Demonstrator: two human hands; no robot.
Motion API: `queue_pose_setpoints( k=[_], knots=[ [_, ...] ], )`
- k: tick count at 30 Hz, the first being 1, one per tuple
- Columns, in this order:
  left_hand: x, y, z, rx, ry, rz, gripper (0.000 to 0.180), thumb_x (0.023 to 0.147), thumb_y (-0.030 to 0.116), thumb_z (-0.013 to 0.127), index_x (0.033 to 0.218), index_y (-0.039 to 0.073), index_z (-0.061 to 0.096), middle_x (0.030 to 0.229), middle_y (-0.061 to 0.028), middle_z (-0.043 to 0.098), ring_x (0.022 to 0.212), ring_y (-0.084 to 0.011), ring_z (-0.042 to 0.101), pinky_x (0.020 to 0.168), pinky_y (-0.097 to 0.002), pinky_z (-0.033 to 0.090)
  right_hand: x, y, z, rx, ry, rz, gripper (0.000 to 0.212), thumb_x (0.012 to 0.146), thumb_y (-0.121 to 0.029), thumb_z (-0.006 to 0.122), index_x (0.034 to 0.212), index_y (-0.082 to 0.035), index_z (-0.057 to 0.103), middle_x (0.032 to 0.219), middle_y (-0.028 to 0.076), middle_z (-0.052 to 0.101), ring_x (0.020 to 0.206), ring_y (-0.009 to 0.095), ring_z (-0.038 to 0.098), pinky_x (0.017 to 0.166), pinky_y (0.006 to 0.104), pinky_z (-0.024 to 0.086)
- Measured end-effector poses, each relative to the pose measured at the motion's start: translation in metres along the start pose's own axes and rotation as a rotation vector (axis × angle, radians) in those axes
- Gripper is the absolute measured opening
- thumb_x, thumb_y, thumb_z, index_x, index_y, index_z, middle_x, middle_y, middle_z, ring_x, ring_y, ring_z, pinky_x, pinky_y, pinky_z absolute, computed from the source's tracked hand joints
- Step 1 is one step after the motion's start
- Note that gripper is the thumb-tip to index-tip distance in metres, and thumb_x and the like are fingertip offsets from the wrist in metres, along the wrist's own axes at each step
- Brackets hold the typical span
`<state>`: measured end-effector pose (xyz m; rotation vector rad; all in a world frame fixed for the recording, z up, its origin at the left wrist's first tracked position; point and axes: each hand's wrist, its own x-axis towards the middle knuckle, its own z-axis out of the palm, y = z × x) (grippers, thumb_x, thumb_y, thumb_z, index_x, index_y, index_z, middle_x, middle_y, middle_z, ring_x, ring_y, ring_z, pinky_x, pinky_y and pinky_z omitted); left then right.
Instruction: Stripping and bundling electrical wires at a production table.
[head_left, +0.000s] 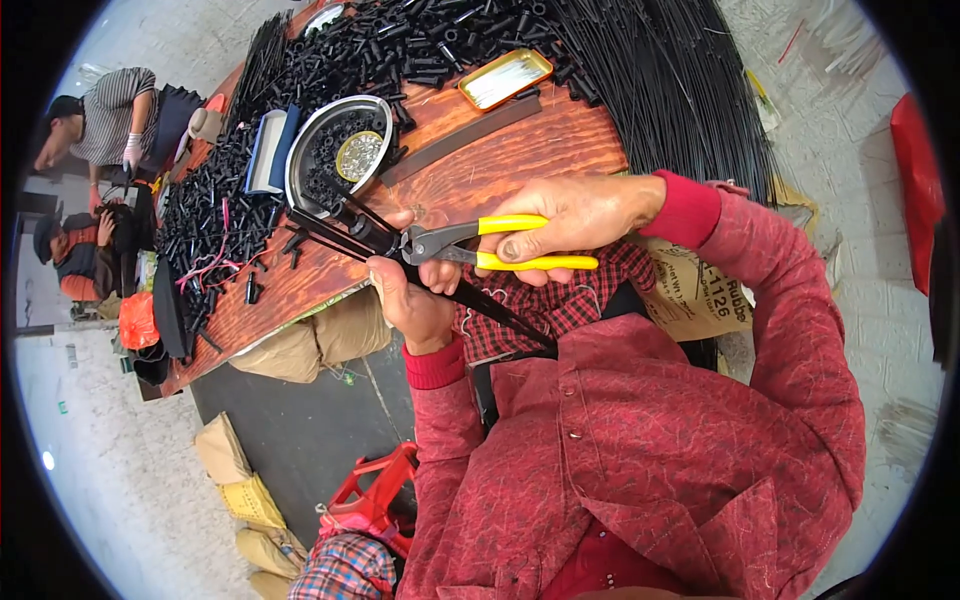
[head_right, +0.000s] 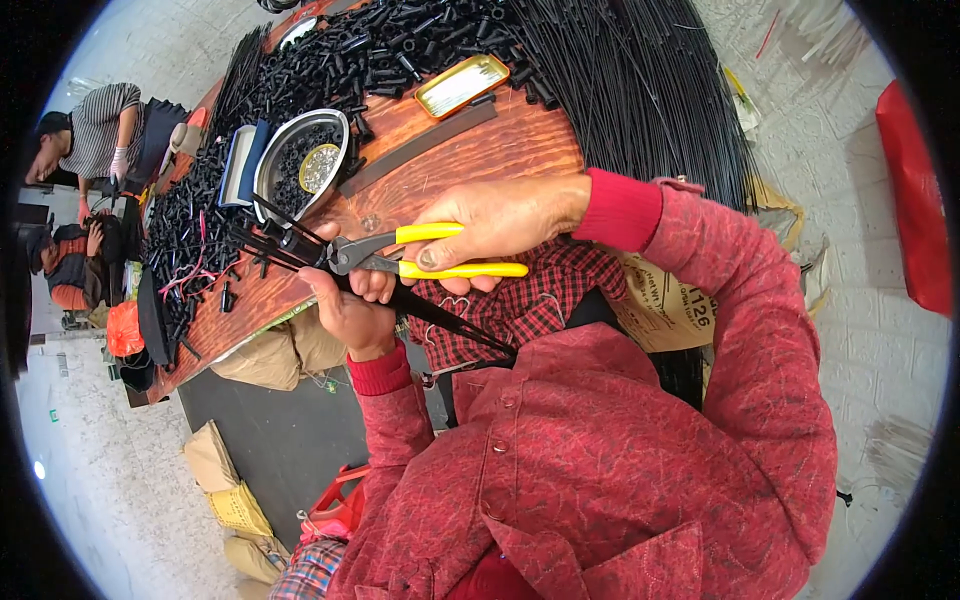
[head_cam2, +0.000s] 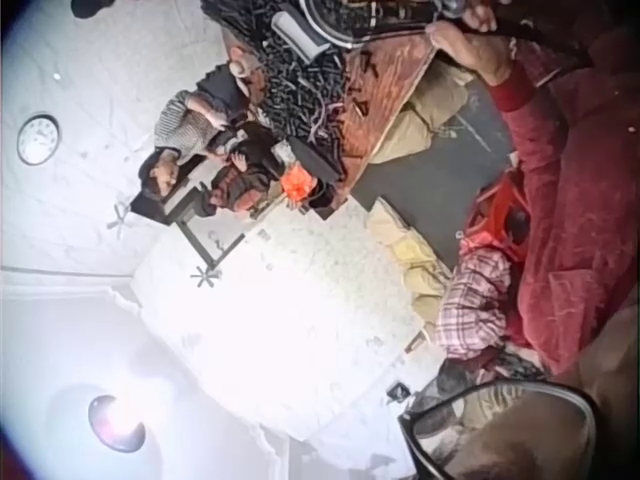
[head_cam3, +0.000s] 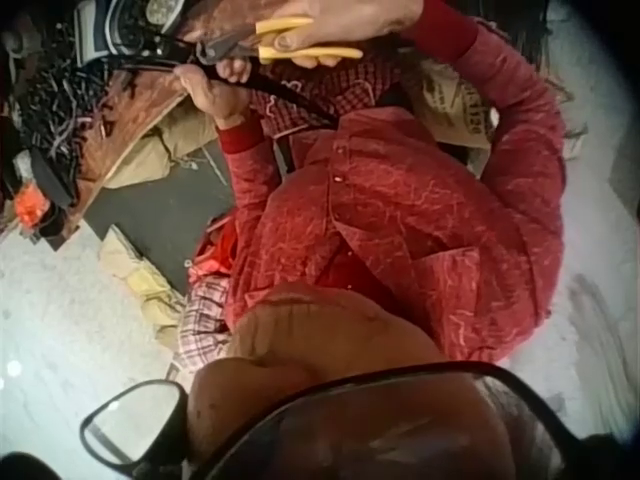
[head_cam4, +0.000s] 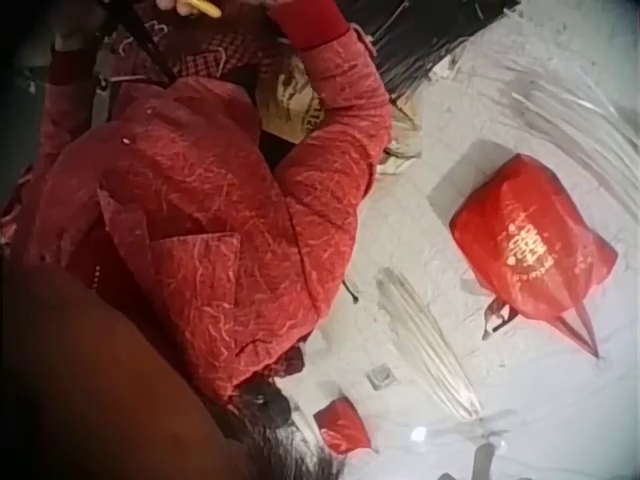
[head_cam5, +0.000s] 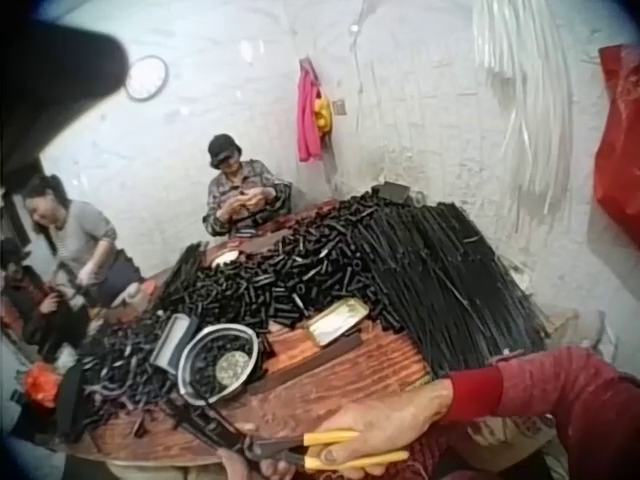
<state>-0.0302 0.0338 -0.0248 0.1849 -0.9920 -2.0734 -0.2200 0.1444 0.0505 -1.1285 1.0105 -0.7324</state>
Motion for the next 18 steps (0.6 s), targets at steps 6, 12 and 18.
queue_pose_setpoints(
  k=[6, 12, 18],
  knots=[
    [-0.002, -0.001, 0.0, 0.016, 0.036, 0.01, 0.06, 0.097, 0.056, 0.039, 0.131, 0.007, 0.043, 0.06, 0.0031, 0.036, 0.047, -0.0064, 0.032, 0.04, -0.021, 0.025, 0.009, 0.021, 0.0, 0.077, -0.014, -0.075, 0.034, 0.098, -0.031, 0.053, 0.111, 0.0, 0.057, 0.077, 0.005, 0.06, 0.06, 0.009, 0.057, 0.052, 0.0218, 0.048],
    [-0.001, 0.005, -0.005, -0.035, -0.016, 0.018, 0.056, 0.097, 0.049, 0.046, 0.126, 0.0, 0.043, 0.065, -0.0034, 0.048, 0.048, -0.0109, 0.041, 0.044, -0.0241, 0.036, 0.005, 0.011, -0.003, 0.046, -0.027, -0.044, 0.036, 0.098, -0.033, 0.053, 0.112, -0.001, 0.057, 0.077, 0.004, 0.059, 0.061, 0.009, 0.057, 0.053, 0.0215, 0.048],
    [0.006, 0.024, -0.003, 0.324, 0.048, 0.164, 0.049, 0.091, 0.036, 0.062, 0.116, -0.004, 0.049, 0.097, -0.0109, 0.057, 0.08, -0.0199, 0.06, 0.073, -0.0316, 0.052, 0.002, 0.006, 0.003, 0.036, -0.022, -0.004, 0.035, 0.099, -0.028, 0.052, 0.118, 0.001, 0.057, 0.076, 0.005, 0.06, 0.062, 0.009, 0.057, 0.053, 0.022, 0.047]
  ],
)
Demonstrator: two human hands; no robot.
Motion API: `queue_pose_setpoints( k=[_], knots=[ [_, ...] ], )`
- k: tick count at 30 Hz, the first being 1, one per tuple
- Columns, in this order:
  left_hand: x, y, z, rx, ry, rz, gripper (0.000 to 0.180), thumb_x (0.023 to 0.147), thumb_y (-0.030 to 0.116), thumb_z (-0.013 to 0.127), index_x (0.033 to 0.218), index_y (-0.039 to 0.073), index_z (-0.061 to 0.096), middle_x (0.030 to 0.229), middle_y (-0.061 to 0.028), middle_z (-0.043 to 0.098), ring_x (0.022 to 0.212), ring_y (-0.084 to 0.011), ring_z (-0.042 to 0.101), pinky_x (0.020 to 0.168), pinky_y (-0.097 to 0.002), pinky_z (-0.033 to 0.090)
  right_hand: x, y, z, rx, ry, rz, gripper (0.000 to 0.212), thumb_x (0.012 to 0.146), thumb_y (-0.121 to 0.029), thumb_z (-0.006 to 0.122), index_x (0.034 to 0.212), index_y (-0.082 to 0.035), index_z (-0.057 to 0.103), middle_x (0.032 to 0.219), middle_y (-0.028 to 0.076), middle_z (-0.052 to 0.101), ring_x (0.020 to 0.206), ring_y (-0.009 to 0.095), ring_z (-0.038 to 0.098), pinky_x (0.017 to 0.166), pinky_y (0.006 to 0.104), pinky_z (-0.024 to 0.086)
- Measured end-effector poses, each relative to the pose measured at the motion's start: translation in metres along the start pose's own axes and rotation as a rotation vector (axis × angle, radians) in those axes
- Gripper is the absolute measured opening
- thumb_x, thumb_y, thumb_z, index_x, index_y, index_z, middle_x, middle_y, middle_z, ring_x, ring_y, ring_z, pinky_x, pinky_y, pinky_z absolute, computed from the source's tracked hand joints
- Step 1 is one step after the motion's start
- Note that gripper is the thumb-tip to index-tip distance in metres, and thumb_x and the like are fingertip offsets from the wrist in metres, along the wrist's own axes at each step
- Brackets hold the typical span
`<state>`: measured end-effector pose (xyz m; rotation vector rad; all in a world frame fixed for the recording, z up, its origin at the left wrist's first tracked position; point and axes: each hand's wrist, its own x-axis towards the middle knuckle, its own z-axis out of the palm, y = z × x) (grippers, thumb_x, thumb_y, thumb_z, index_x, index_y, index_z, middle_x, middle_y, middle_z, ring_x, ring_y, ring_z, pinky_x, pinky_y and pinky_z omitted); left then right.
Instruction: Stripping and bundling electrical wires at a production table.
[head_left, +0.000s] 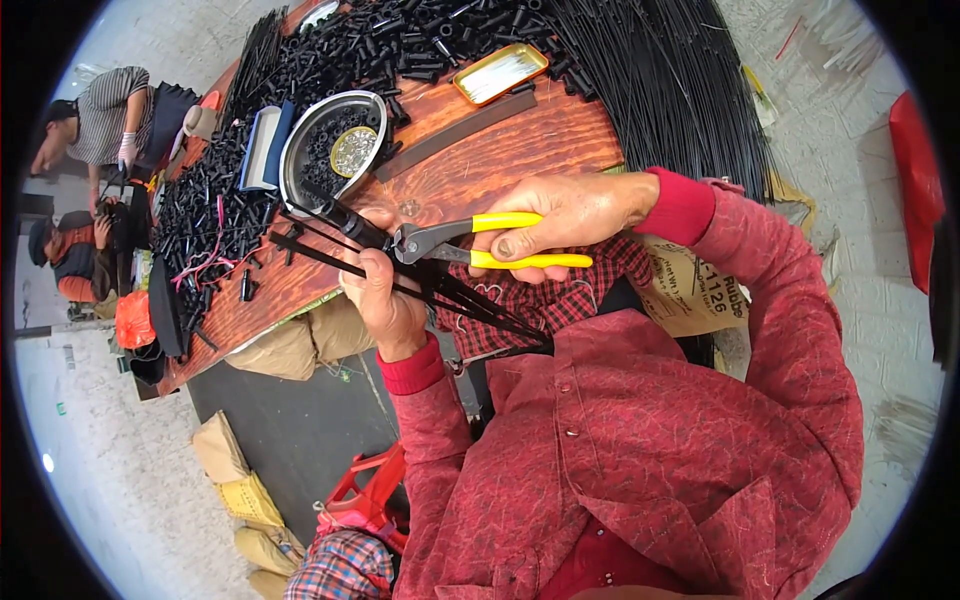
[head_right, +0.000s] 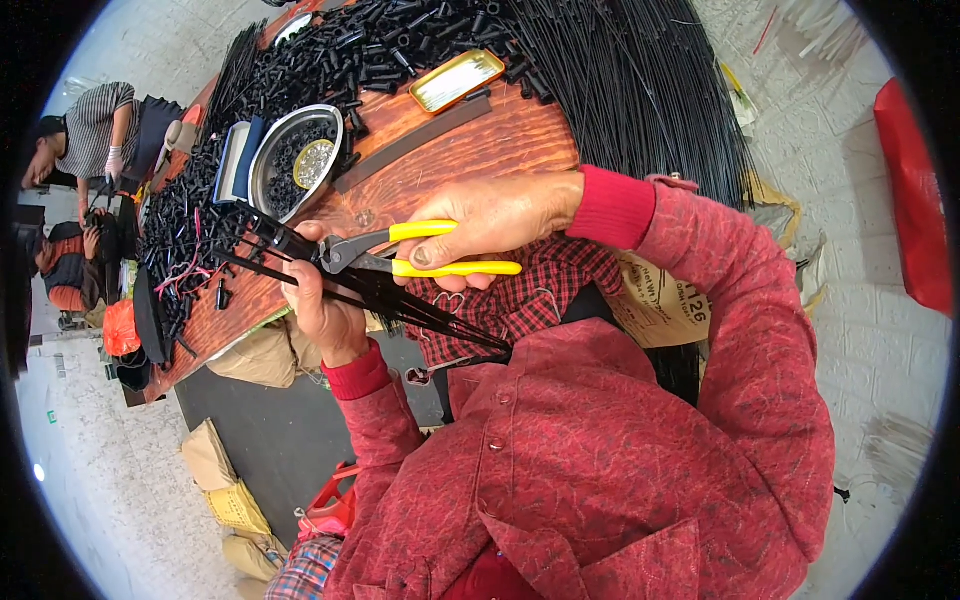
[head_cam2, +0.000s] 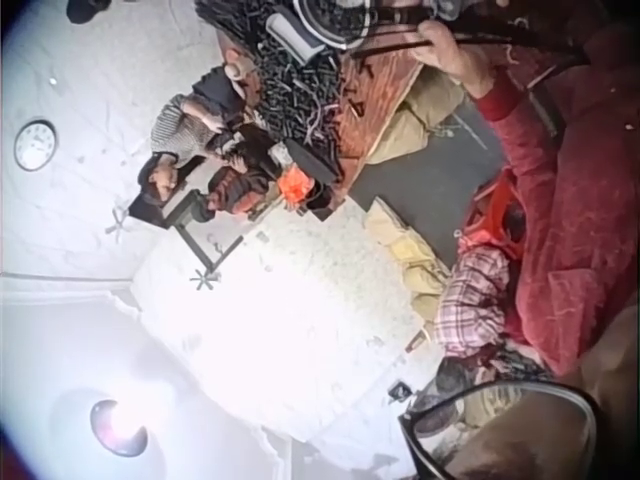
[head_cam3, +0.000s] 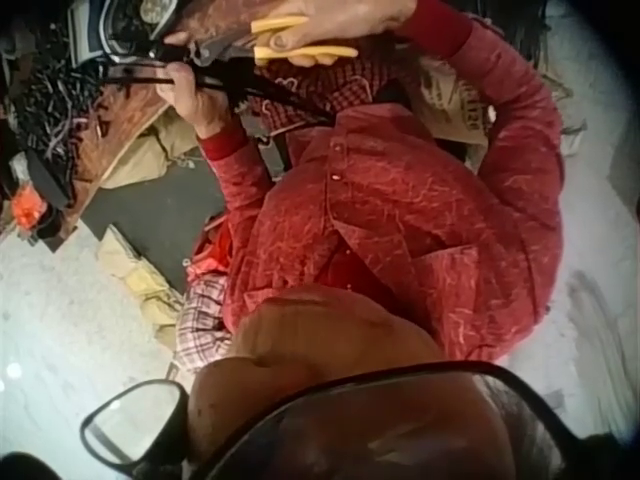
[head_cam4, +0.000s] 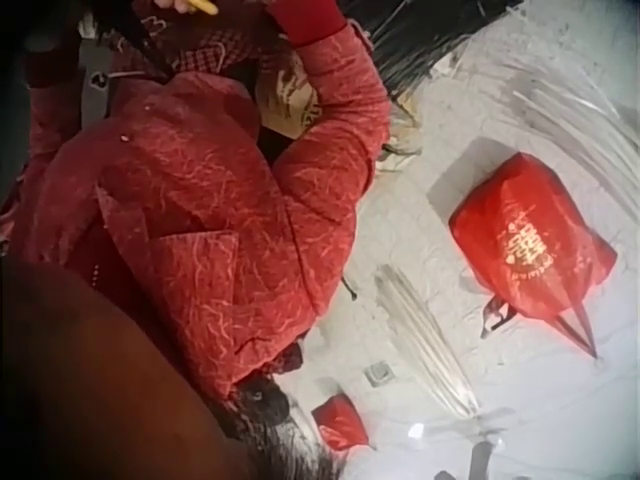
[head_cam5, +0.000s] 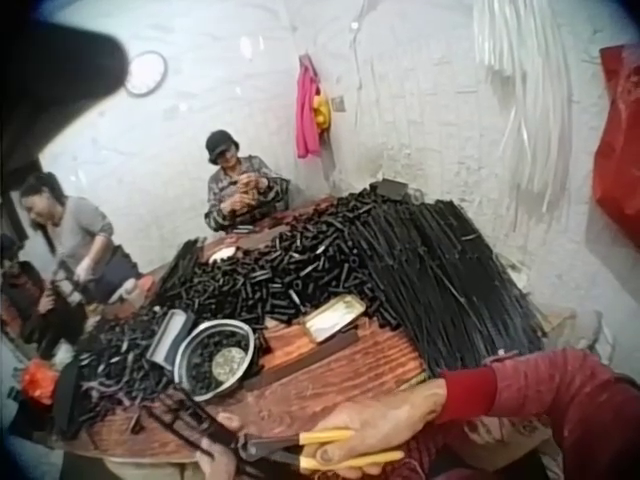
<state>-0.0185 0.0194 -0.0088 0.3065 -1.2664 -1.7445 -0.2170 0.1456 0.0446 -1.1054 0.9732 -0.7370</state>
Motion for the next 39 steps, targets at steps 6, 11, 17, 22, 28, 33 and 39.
queue_pose_setpoints(
  k=[6, 11, 17, 22, 28, 33, 39],
  knots=[
    [-0.006, -0.01, 0.003, -0.124, 0.108, 0.016, 0.04, 0.094, 0.035, 0.061, 0.114, 0.001, 0.05, 0.104, -0.0086, 0.056, 0.092, -0.0183, 0.057, 0.081, -0.0321, 0.049, 0.006, 0.01, 0.017, 0.104, 0.071, -0.033, 0.035, 0.099, -0.026, 0.051, 0.12, 0.002, 0.056, 0.076, 0.005, 0.06, 0.063, 0.009, 0.057, 0.053, 0.0224, 0.048],
    [-0.008, -0.009, 0.007, -0.135, 0.066, 0.021, 0.042, 0.092, 0.038, 0.062, 0.111, 0.002, 0.05, 0.1, -0.009, 0.056, 0.09, -0.0179, 0.057, 0.081, -0.0312, 0.048, 0.007, 0.021, 0.017, 0.139, 0.056, -0.085, 0.037, 0.099, -0.029, 0.052, 0.119, 0.001, 0.056, 0.077, 0.006, 0.06, 0.063, 0.009, 0.057, 0.053, 0.0219, 0.048],
    [-0.01, -0.009, 0.013, -0.148, 0.099, 0.043, 0.044, 0.091, 0.039, 0.064, 0.108, 0.002, 0.049, 0.096, -0.0076, 0.054, 0.086, -0.0166, 0.055, 0.077, -0.0295, 0.047, 0.012, 0.031, 0.01, 0.144, -0.012, -0.103, 0.037, 0.098, -0.029, 0.052, 0.119, 0.001, 0.058, 0.078, 0.004, 0.059, 0.067, 0.009, 0.057, 0.057, 0.0218, 0.05],
    [-0.01, -0.012, 0.007, -0.149, 0.051, 0.035, 0.046, 0.089, 0.039, 0.067, 0.108, 0.001, 0.049, 0.097, -0.0072, 0.053, 0.087, -0.0164, 0.055, 0.077, -0.0292, 0.047, -0.001, 0.015, 0.021, 0.191, 0.033, -0.028, 0.042, 0.097, -0.035, 0.053, 0.12, 0.001, 0.057, 0.077, 0.004, 0.059, 0.064, 0.008, 0.057, 0.054, 0.0205, 0.048],
    [-0.007, -0.015, 0.009, -0.13, 0.048, 0.077, 0.047, 0.085, 0.036, 0.072, 0.106, 0.0, 0.05, 0.098, -0.008, 0.051, 0.088, -0.0175, 0.053, 0.076, -0.0301, 0.047, -0.019, -0.005, 0.059, 0.835, -0.022, 0.242, 0.043, 0.099, -0.039, 0.049, 0.123, -0.003, 0.052, 0.07, 0.001, 0.048, 0.052, 0.007, 0.043, 0.046, 0.0218, 0.037],
    [-0.008, -0.017, 0.013, -0.24, -0.055, 0.045, 0.05, 0.082, 0.036, 0.075, 0.104, 0.0, 0.049, 0.097, -0.0066, 0.045, 0.088, -0.017, 0.049, 0.076, -0.0286, 0.046, -0.018, 0.022, 0.091, 1.41, -0.223, 0.131, 0.041, 0.101, -0.041, 0.043, 0.124, -0.008, 0.051, 0.068, -0.002, 0.045, 0.047, 0.006, 0.039, 0.046, 0.0229, 0.037],
    [-0.004, -0.011, 0.016, -0.331, -0.249, -0.055, 0.048, 0.084, 0.044, 0.07, 0.098, 0.002, 0.05, 0.09, -0.0055, 0.041, 0.074, -0.0148, 0.04, 0.06, -0.0254, 0.033, -0.01, 0.058, 0.086, 1.341, -0.383, -0.004, 0.046, 0.101, -0.042, 0.041, 0.127, -0.004, 0.049, 0.066, 0.001, 0.048, 0.045, 0.008, 0.045, 0.041, 0.0251, 0.04]
  ],
)
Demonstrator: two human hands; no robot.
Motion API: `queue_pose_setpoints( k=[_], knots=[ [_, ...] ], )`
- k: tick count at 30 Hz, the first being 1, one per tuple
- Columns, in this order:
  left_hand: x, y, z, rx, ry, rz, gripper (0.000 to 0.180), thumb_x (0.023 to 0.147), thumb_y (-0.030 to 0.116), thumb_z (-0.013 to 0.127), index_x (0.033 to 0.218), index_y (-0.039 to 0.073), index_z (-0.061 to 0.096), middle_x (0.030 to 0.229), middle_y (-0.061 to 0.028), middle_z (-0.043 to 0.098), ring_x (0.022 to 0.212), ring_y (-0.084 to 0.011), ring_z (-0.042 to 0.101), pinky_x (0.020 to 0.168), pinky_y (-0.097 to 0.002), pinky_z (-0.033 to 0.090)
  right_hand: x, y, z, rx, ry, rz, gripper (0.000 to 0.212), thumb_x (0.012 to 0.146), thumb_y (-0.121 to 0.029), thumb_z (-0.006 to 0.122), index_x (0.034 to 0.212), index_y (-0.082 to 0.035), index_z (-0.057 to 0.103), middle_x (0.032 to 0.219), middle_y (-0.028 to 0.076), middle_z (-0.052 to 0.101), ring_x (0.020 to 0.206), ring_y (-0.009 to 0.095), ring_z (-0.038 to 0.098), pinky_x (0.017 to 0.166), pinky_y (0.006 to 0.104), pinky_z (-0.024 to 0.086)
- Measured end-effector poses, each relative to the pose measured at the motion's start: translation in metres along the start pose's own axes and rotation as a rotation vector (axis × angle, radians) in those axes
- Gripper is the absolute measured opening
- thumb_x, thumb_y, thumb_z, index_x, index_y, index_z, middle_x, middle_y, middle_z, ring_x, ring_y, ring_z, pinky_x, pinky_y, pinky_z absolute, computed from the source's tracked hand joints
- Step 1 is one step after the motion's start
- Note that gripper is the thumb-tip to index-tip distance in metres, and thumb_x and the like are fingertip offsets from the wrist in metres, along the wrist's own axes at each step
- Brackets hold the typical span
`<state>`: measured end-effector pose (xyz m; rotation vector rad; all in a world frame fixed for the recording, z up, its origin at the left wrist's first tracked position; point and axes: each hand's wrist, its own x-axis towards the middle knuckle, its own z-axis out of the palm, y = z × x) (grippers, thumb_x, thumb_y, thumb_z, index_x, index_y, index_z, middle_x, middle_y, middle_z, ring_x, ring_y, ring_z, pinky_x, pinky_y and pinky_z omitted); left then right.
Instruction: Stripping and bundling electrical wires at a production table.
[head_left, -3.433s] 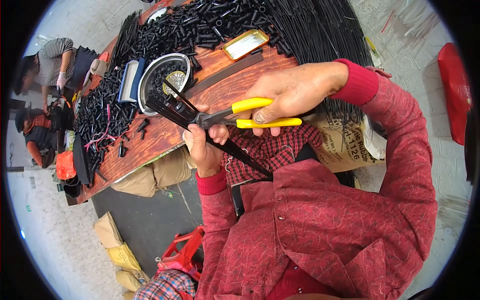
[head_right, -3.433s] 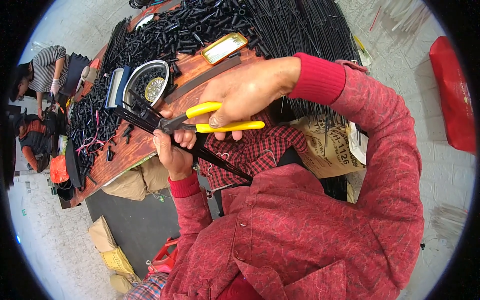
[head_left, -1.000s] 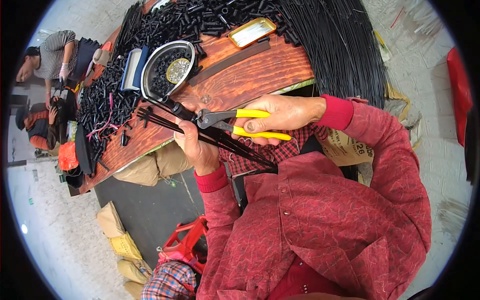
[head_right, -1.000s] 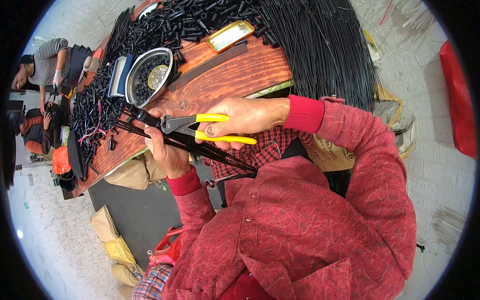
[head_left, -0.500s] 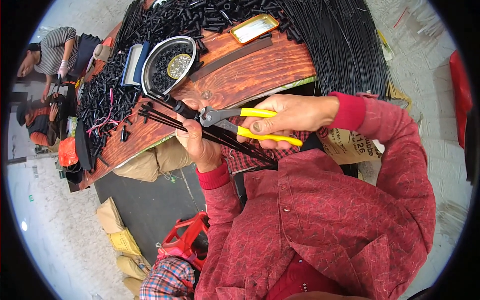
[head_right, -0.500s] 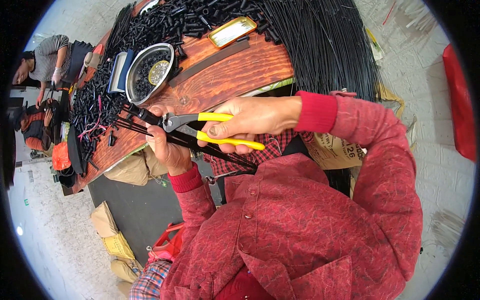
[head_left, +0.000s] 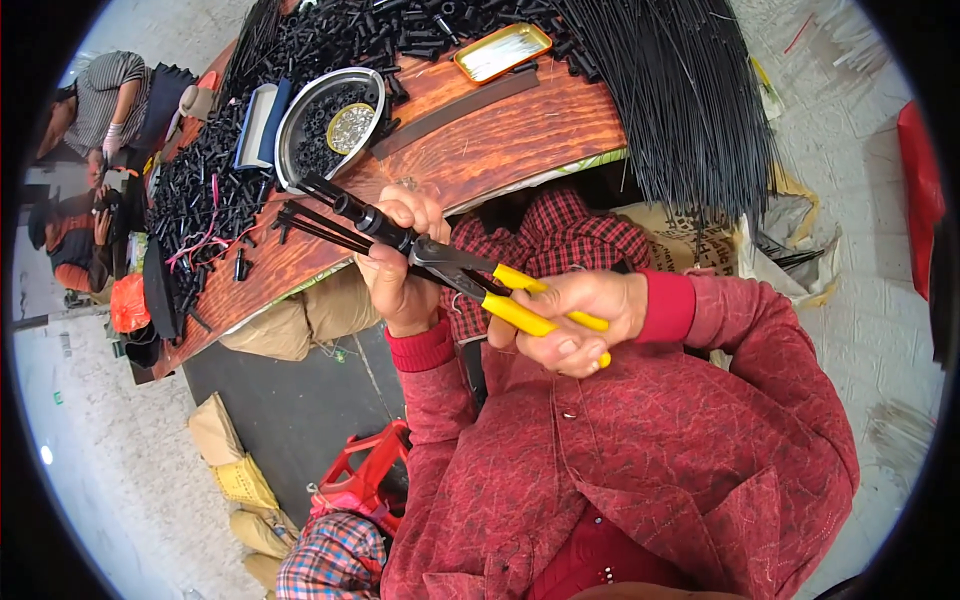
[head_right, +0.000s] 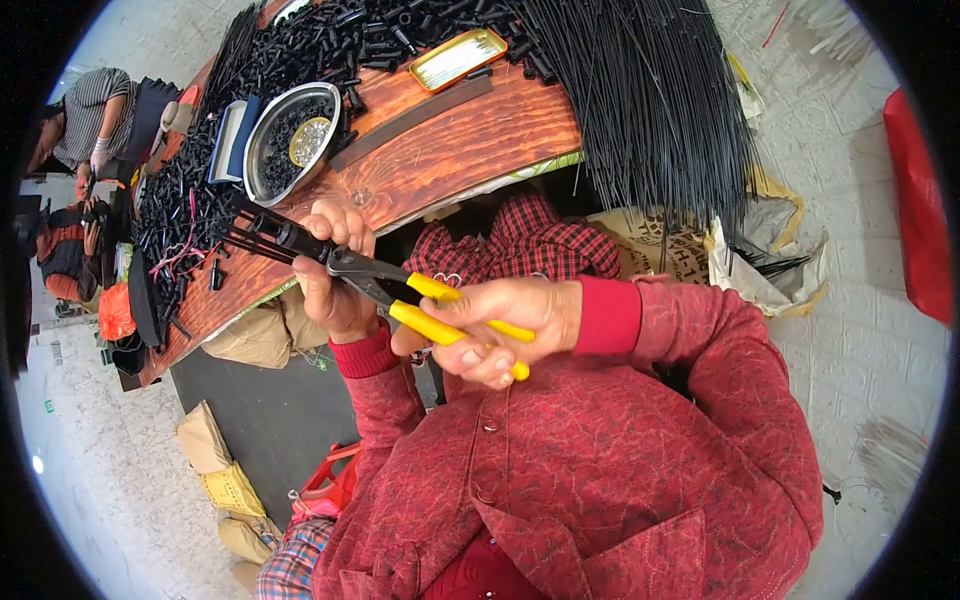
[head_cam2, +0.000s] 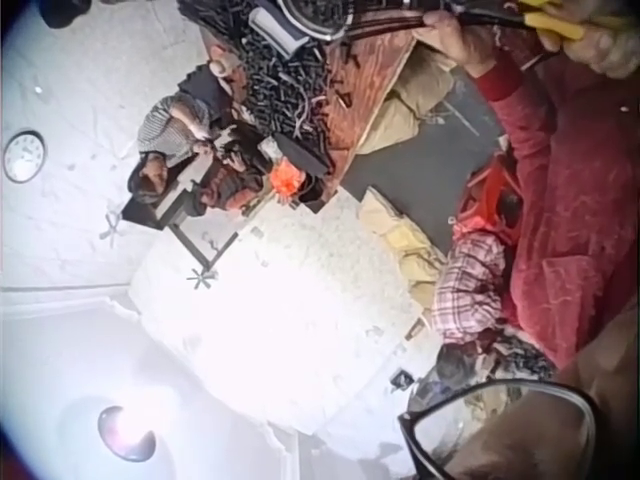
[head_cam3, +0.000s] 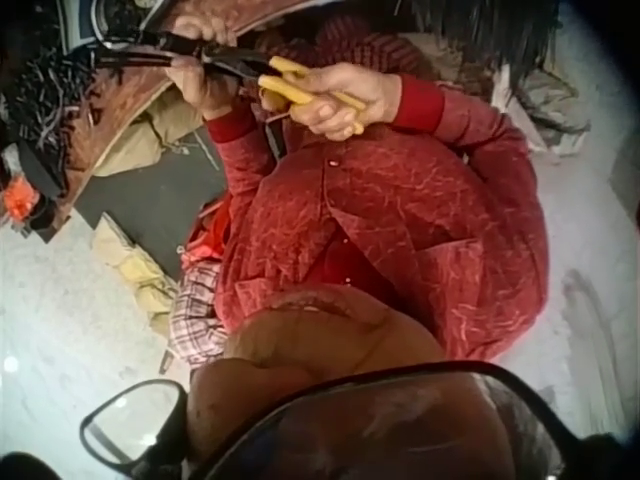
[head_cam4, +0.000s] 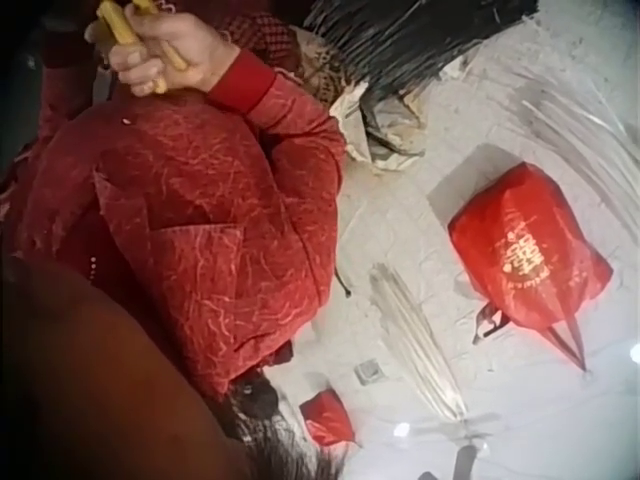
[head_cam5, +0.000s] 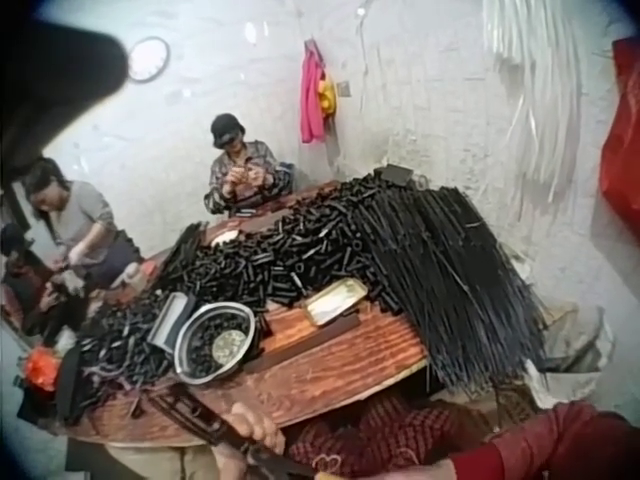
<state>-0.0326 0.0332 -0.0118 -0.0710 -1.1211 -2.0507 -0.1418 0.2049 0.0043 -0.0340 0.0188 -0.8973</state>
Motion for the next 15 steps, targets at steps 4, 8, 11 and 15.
queue_pose_setpoints(
  k=[4, 8, 11, 15],
  knots=[
    [0.002, -0.002, -0.001, 0.027, -0.004, 0.013, 0.047, 0.086, 0.044, 0.068, 0.098, 0.002, 0.05, 0.089, -0.0057, 0.041, 0.075, -0.015, 0.041, 0.062, -0.0262, 0.035, -0.012, -0.028, 0.005, -0.291, 0.095, 0.044, 0.057, 0.098, -0.038, 0.049, 0.13, 0.008, 0.045, 0.068, 0.009, 0.059, 0.05, 0.017, 0.058, 0.044, 0.0283, 0.049],
    [0.003, -0.004, 0.001, 0.048, -0.012, -0.008, 0.046, 0.088, 0.045, 0.065, 0.098, 0.002, 0.051, 0.089, -0.0059, 0.042, 0.077, -0.0158, 0.042, 0.064, -0.0273, 0.036, -0.025, -0.055, 0.018, -0.602, 0.176, 0.091, 0.058, 0.094, -0.037, 0.056, 0.127, 0.01, 0.049, 0.082, 0.017, 0.067, 0.06, 0.021, 0.066, 0.053, 0.0275, 0.054],
    [0.003, -0.006, 0.0, 0.093, 0.007, 0.022, 0.046, 0.089, 0.046, 0.064, 0.098, 0.002, 0.051, 0.09, -0.0062, 0.043, 0.08, -0.0167, 0.043, 0.067, -0.028, 0.037, -0.031, -0.067, 0.023, -0.755, 0.231, 0.137, 0.053, 0.093, -0.035, 0.057, 0.124, 0.008, 0.053, 0.095, 0.021, 0.069, 0.071, 0.023, 0.07, 0.059, 0.0267, 0.055],
    [0.005, -0.005, 0.003, 0.17, 0.046, 0.04, 0.046, 0.089, 0.045, 0.063, 0.099, 0.002, 0.051, 0.091, -0.0066, 0.044, 0.084, -0.0179, 0.045, 0.073, -0.0298, 0.037, -0.035, -0.072, 0.038, -0.954, 0.353, 0.104, 0.049, 0.094, -0.033, 0.057, 0.125, 0.005, 0.053, 0.097, 0.02, 0.069, 0.074, 0.023, 0.07, 0.063, 0.0287, 0.056]
  ],
)
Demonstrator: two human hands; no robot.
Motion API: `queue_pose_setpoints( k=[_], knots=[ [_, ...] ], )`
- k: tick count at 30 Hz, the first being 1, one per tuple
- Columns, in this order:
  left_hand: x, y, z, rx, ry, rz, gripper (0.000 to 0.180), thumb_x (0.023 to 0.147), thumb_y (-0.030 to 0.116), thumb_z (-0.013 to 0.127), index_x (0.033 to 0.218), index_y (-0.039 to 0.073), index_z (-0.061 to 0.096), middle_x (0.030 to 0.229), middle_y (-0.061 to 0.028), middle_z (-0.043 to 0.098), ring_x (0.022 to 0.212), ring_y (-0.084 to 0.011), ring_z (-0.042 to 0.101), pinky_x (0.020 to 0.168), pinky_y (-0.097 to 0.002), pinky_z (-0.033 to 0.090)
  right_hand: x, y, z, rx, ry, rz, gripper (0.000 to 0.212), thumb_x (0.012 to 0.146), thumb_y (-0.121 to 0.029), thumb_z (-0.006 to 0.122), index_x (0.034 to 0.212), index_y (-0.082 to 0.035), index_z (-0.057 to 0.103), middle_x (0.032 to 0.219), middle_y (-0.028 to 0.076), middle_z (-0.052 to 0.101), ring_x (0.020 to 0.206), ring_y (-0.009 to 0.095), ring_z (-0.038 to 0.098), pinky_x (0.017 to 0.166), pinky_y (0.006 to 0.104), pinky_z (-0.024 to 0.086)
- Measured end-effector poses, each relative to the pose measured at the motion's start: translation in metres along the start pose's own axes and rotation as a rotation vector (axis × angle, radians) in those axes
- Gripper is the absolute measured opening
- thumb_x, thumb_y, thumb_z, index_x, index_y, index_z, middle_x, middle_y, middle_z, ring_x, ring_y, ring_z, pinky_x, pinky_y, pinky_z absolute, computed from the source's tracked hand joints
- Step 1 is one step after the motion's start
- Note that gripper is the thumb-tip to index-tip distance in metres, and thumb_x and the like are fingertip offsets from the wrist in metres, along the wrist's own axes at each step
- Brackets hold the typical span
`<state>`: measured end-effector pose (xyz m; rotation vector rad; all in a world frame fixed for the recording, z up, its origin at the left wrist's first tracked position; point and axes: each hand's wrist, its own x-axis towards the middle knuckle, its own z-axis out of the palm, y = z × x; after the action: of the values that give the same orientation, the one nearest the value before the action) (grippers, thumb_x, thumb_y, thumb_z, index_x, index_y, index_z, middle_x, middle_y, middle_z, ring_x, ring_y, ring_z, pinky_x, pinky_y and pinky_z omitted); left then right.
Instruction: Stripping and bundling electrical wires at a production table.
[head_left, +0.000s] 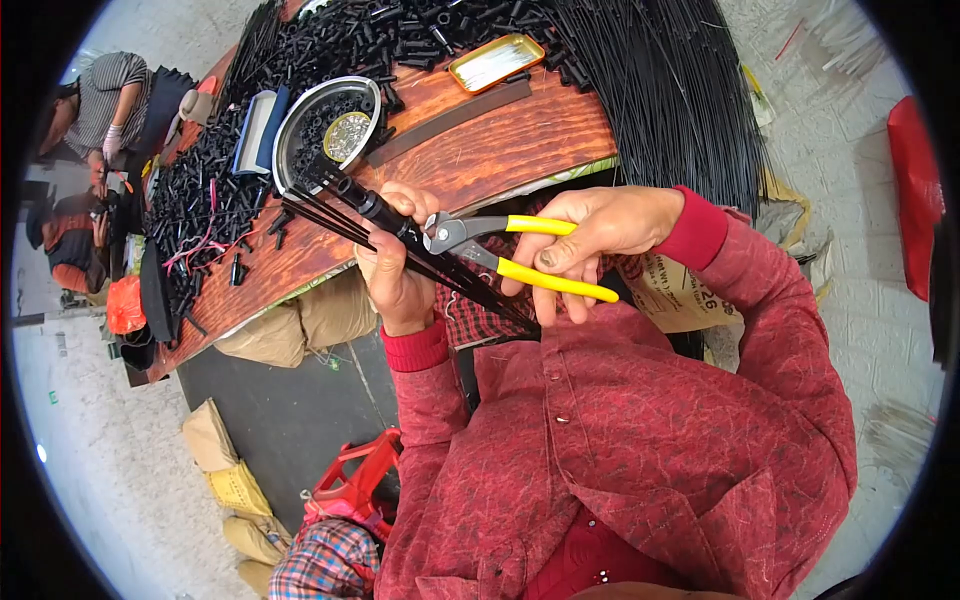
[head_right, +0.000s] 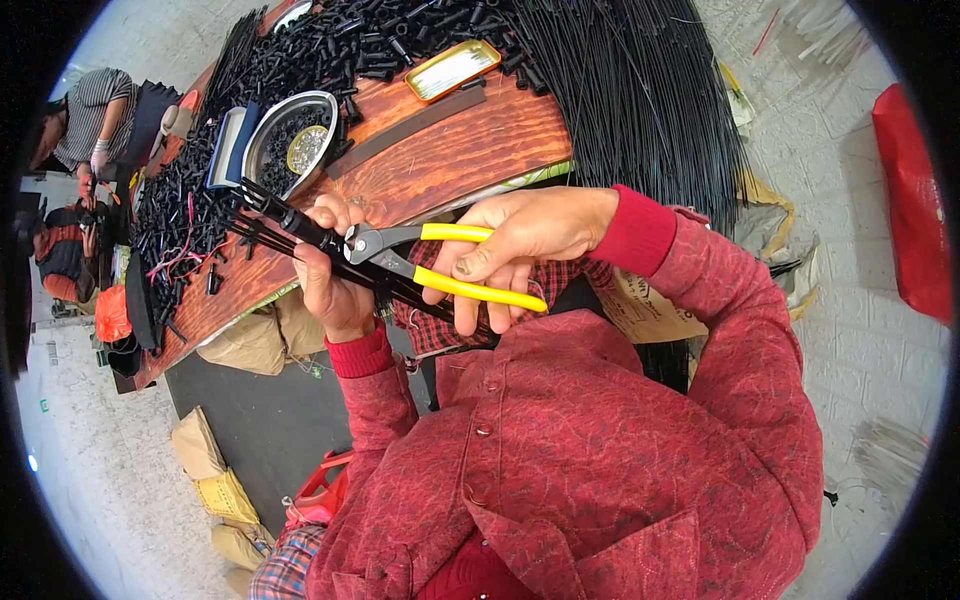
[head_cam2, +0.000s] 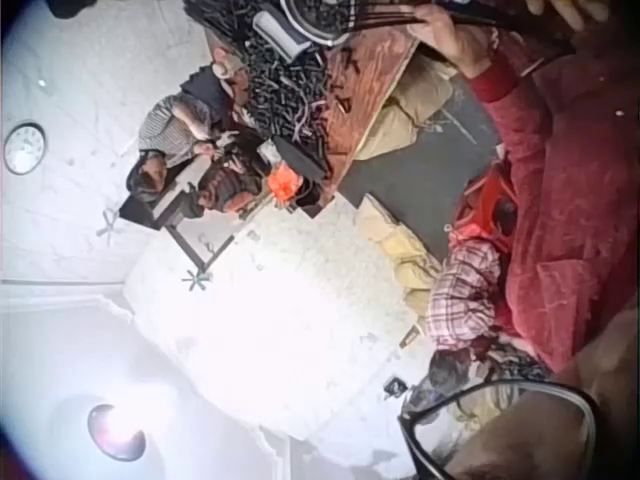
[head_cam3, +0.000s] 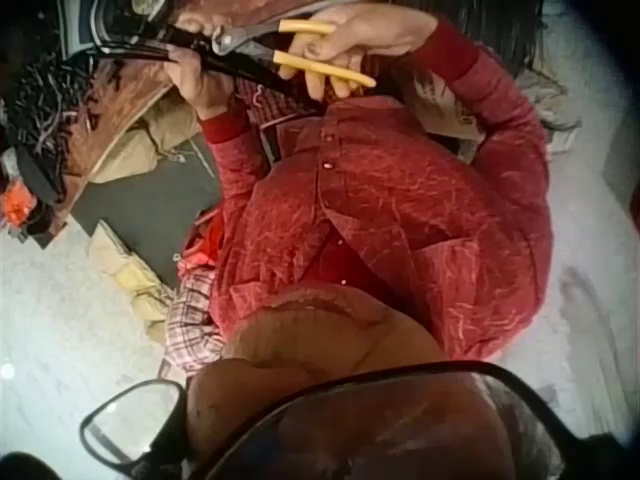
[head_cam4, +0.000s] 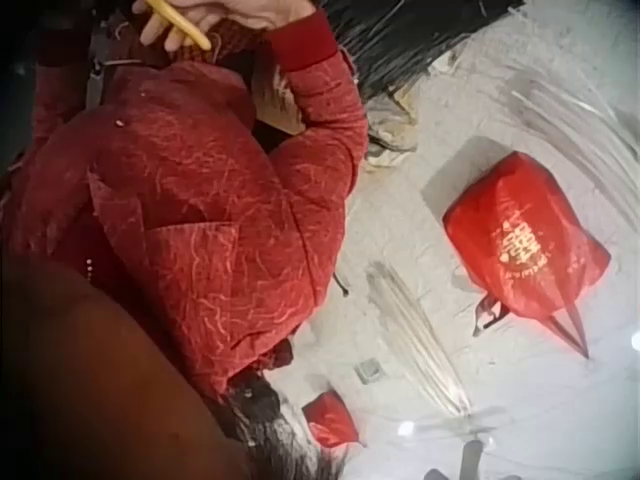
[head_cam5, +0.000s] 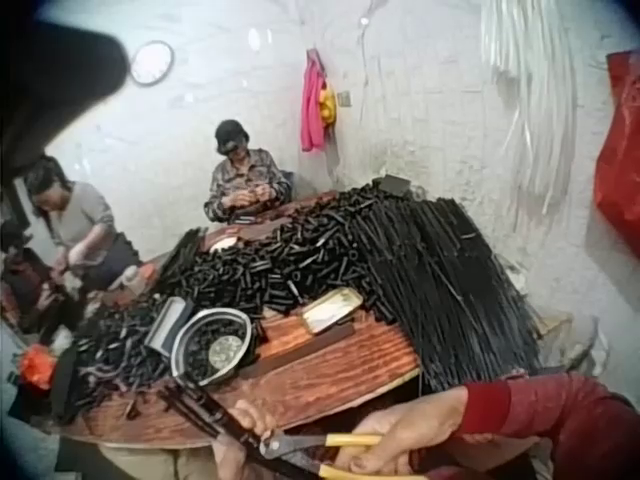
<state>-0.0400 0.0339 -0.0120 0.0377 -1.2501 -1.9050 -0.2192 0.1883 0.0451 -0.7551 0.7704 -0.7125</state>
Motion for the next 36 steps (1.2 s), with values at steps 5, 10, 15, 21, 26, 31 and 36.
queue_pose_setpoints(
  k=[5, 10, 15, 21, 26, 31, 36],
  knots=[
    [0.0, -0.003, 0.0, 0.023, 0.039, 0.02, 0.046, 0.088, 0.045, 0.064, 0.1, 0.002, 0.052, 0.091, -0.0066, 0.045, 0.084, -0.0184, 0.045, 0.074, -0.0305, 0.038, -0.003, -0.018, 0.005, -0.248, 0.112, 0.006, 0.037, 0.096, -0.019, 0.048, 0.125, 0.004, 0.052, 0.106, 0.021, 0.067, 0.081, 0.024, 0.07, 0.07, 0.0312, 0.058],
    [0.0, -0.004, 0.001, -0.015, 0.057, 0.028, 0.044, 0.088, 0.041, 0.065, 0.101, 0.001, 0.052, 0.093, -0.0074, 0.047, 0.086, -0.0192, 0.047, 0.076, -0.0307, 0.039, -0.003, -0.025, 0.004, -0.264, 0.131, -0.001, 0.038, 0.096, -0.019, 0.05, 0.127, 0.004, 0.05, 0.109, 0.021, 0.066, 0.083, 0.024, 0.07, 0.072, 0.0321, 0.057],
    [-0.002, -0.003, 0.002, -0.005, 0.086, 0.045, 0.043, 0.089, 0.039, 0.065, 0.103, 0.001, 0.052, 0.095, -0.008, 0.048, 0.088, -0.0195, 0.048, 0.077, -0.0311, 0.04, -0.003, -0.029, 0.003, -0.234, 0.109, 0.024, 0.042, 0.096, -0.022, 0.053, 0.128, 0.005, 0.048, 0.11, 0.022, 0.066, 0.085, 0.026, 0.07, 0.074, 0.0338, 0.057],
    [-0.005, 0.0, 0.006, -0.007, 0.154, 0.014, 0.044, 0.088, 0.037, 0.068, 0.107, 0.0, 0.052, 0.096, -0.0081, 0.05, 0.09, -0.019, 0.05, 0.08, -0.0306, 0.041, -0.004, -0.036, 0.0, -0.112, 0.043, 0.053, 0.045, 0.095, -0.025, 0.055, 0.128, 0.005, 0.048, 0.111, 0.023, 0.065, 0.086, 0.027, 0.07, 0.074, 0.0339, 0.058],
    [-0.004, 0.0, 0.006, -0.006, 0.178, -0.01, 0.044, 0.089, 0.036, 0.067, 0.109, 0.0, 0.052, 0.096, -0.0079, 0.052, 0.084, -0.0174, 0.054, 0.074, -0.0294, 0.045, -0.004, -0.04, 0.0, -0.246, 0.111, 0.054, 0.042, 0.096, -0.023, 0.053, 0.127, 0.004, 0.049, 0.103, 0.019, 0.067, 0.079, 0.023, 0.069, 0.07, 0.0318, 0.058],
    [-0.003, 0.008, 0.011, -0.058, 0.111, -0.059, 0.043, 0.09, 0.036, 0.065, 0.11, 0.0, 0.05, 0.097, -0.0079, 0.052, 0.069, -0.0153, 0.053, 0.058, -0.0274, 0.045, -0.006, -0.045, -0.005, -0.321, 0.122, 0.075, 0.038, 0.096, -0.021, 0.052, 0.125, 0.003, 0.052, 0.092, 0.014, 0.067, 0.074, 0.017, 0.067, 0.066, 0.0291, 0.056],
    [-0.004, 0.004, 0.01, -0.087, 0.11, -0.064, 0.043, 0.091, 0.034, 0.065, 0.111, 0.0, 0.049, 0.098, -0.0078, 0.051, 0.065, -0.0137, 0.051, 0.051, -0.0264, 0.042, -0.011, -0.058, -0.006, -0.422, 0.147, 0.116, 0.037, 0.096, -0.026, 0.054, 0.121, 0.002, 0.055, 0.083, 0.01, 0.067, 0.065, 0.013, 0.064, 0.058, 0.0241, 0.053]
  ],
)
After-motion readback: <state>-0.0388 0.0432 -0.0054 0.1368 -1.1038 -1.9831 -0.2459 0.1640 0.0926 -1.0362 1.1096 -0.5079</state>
